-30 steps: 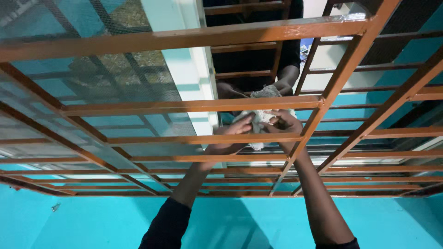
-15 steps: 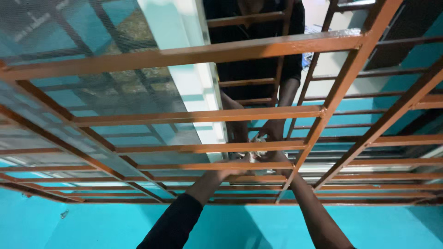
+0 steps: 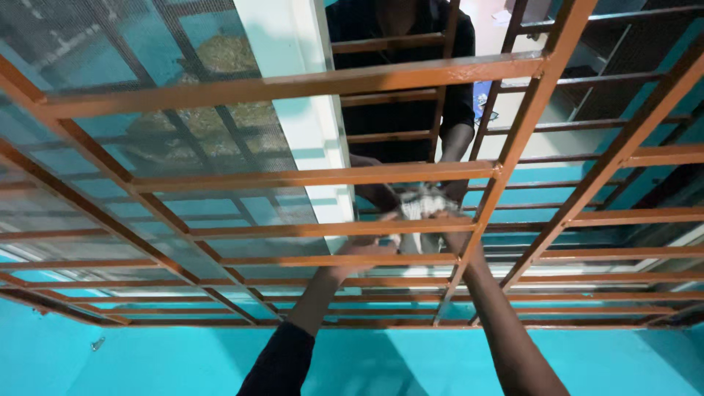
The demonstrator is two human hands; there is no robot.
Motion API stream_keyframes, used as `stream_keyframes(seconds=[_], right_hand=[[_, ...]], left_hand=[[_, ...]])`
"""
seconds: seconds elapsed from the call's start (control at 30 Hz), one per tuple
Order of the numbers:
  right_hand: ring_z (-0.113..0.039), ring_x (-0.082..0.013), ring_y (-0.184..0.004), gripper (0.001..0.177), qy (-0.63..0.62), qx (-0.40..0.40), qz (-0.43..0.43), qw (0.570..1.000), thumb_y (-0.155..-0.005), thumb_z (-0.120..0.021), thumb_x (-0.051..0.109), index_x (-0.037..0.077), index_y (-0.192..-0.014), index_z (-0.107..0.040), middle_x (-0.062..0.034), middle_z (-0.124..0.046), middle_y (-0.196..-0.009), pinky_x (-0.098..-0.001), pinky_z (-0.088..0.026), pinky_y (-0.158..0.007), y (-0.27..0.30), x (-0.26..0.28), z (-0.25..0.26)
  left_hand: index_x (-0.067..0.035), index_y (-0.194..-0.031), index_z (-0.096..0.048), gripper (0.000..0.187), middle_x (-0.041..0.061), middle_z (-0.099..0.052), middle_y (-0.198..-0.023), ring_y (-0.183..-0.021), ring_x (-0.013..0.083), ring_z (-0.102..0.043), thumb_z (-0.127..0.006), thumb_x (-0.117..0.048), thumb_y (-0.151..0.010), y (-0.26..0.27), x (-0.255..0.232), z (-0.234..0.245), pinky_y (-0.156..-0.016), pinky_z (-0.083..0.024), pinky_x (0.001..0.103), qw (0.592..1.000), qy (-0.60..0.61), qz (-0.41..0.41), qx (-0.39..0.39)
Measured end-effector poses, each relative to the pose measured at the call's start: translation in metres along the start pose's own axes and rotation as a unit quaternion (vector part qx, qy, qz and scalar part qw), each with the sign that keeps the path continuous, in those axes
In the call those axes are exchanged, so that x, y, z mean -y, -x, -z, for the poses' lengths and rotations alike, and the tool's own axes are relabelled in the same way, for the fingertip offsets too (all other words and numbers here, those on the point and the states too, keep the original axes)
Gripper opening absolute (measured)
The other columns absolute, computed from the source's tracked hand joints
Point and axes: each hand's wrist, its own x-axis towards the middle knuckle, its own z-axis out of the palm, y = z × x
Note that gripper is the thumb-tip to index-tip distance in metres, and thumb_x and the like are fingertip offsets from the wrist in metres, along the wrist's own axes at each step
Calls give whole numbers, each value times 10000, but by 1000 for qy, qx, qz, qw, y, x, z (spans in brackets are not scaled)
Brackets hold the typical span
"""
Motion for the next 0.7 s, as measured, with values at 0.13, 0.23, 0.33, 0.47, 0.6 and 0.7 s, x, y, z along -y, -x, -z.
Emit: stream_keyframes(seconds=[0.13, 0.23, 0.33, 0.47, 0.6, 0.7], right_hand=[[-671, -162, -830, 226, -13, -89, -48, 995, -902, -807, 281, 74, -989, -776, -49, -730, -895, -328, -548, -760, 11, 112, -7], [-684, -178, -942, 335, 81, -137, 104, 982, -896, -826, 263, 66, -1151, -736, -76, -720, -1046, -338, -572, -833, 9, 151, -10], [-688, -248, -1110, 523, 144, -127, 294, 936, -883, -829, 249, 51, -1339, -667, -124, -697, -1229, -393, -576, -946, 0, 153, -7], [-668, -373, -1097, 619, 276, -123, 381, 874, -797, -885, 241, 25, -1319, -630, -205, -663, -1212, -469, -546, -924, -10, 127, -2], [-676, -369, -1016, 524, 257, -97, 365, 890, -811, -878, 214, 39, -1249, -649, -175, -666, -1136, -460, -540, -827, -5, 96, -9], [-673, -352, -1009, 476, 268, -45, 297, 916, -834, -865, 192, 67, -1242, -652, -142, -654, -1116, -454, -552, -837, 9, 74, -8]], left_hand=[[-108, -1651, -200, 860, 252, -536, -1498, -1428, 338, -519, -675, -107, -933, -11, -19, 6, -1097, -490, 424, 974, 144, -165, -50], [-166, -1655, -133, 784, 222, -391, -1655, -1524, 335, -452, -635, -127, -1054, -21, -20, -2, -1186, -492, 430, 926, 130, -339, -104], [-224, -1608, -337, 629, 242, -348, -1668, -1546, 372, -431, -633, -115, -1064, -37, -22, -3, -1212, -518, 444, 877, -113, -408, -229], [-78, -1624, -318, 732, 253, -378, -1641, -1505, 393, -400, -679, -197, -999, -22, -23, -4, -1189, -402, 481, 968, 7, -238, -85], [-77, -1588, -406, 626, 206, -503, -1592, -1464, 344, -511, -624, -312, -1052, -9, -22, -21, -1161, -465, 443, 970, -10, -214, -118], [-103, -1533, -479, 581, 185, -613, -1481, -1326, 352, -615, -617, -359, -1031, -7, -15, -23, -1072, -510, 453, 968, -200, -116, -101]])
